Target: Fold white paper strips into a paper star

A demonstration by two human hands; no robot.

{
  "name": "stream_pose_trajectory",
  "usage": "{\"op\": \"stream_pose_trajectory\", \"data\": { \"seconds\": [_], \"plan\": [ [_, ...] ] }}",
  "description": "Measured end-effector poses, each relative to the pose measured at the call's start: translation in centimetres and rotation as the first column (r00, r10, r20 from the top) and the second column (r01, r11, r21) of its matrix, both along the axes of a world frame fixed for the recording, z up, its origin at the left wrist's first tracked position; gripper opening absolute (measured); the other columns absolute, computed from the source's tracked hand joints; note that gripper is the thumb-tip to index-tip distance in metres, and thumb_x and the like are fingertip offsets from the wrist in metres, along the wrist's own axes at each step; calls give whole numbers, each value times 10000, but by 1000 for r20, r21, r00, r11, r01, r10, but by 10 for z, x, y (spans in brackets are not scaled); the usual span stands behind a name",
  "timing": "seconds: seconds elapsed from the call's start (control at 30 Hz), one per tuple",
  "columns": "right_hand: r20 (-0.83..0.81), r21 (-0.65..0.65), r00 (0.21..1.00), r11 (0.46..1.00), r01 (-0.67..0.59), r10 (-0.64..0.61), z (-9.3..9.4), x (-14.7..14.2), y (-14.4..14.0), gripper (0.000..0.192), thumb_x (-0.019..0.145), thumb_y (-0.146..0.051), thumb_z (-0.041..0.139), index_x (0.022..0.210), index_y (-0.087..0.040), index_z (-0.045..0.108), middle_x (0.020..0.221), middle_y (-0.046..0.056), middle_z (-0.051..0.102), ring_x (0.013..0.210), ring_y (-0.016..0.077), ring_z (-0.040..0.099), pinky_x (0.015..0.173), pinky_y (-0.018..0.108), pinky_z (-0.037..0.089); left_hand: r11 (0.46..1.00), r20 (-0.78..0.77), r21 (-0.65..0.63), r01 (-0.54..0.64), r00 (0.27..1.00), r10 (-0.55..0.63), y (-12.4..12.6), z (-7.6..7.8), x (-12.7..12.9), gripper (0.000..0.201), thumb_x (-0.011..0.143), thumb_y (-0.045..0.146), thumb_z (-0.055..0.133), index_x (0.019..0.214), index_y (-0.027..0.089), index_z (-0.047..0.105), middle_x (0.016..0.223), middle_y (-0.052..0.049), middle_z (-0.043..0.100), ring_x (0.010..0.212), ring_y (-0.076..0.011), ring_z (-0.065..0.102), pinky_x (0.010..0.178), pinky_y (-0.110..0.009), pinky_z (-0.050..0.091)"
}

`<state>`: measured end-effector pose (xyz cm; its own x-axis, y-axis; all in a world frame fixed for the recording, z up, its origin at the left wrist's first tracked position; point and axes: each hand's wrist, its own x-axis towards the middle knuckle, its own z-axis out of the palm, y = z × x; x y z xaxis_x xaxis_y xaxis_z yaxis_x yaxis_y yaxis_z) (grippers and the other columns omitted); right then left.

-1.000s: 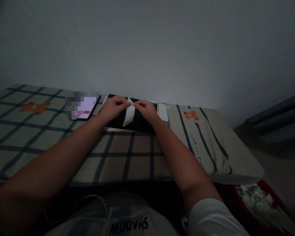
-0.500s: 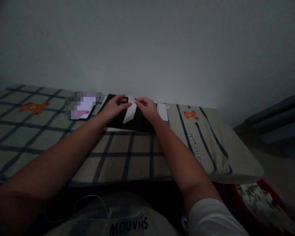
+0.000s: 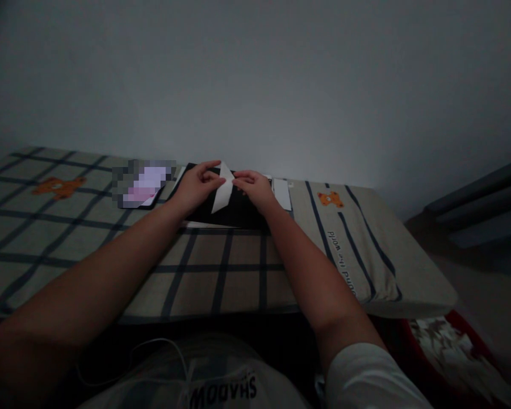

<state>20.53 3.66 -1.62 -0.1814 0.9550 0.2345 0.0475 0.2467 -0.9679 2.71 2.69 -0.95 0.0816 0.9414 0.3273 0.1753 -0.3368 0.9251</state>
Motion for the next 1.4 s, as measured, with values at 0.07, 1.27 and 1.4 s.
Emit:
{"op": "stream_pose_trajectory", "data": {
  "seconds": [0.07,1.27,1.4],
  "plan": [
    [-1,9,1000,1000,5,-5,-1,0,1,291,661,-313,685,909,-175,624,764,5,643,649,96,541,579,231,410,999,13,-33,24,1000,-23,-1,1,1,541,682,292,705,1186,152,570,823,-50,692,760,-160,630,774,-327,486],
    [48,-97,990,987,-126,131,3,-5,-4,336,617,-234,720,912,-168,573,677,-19,617,614,103,543,559,233,425,989,274,-101,-110,952,134,-4,3,7,221,645,297,727,765,123,661,736,-47,673,648,-135,596,659,-278,477],
    [53,-89,992,990,-109,114,6,-5,-6,314,625,-227,706,905,-170,577,680,-21,614,614,100,538,552,228,422,987,286,-99,-128,946,151,-4,3,8,197,655,280,719,757,123,657,731,-48,671,645,-136,599,645,-275,475]
  ]
}}
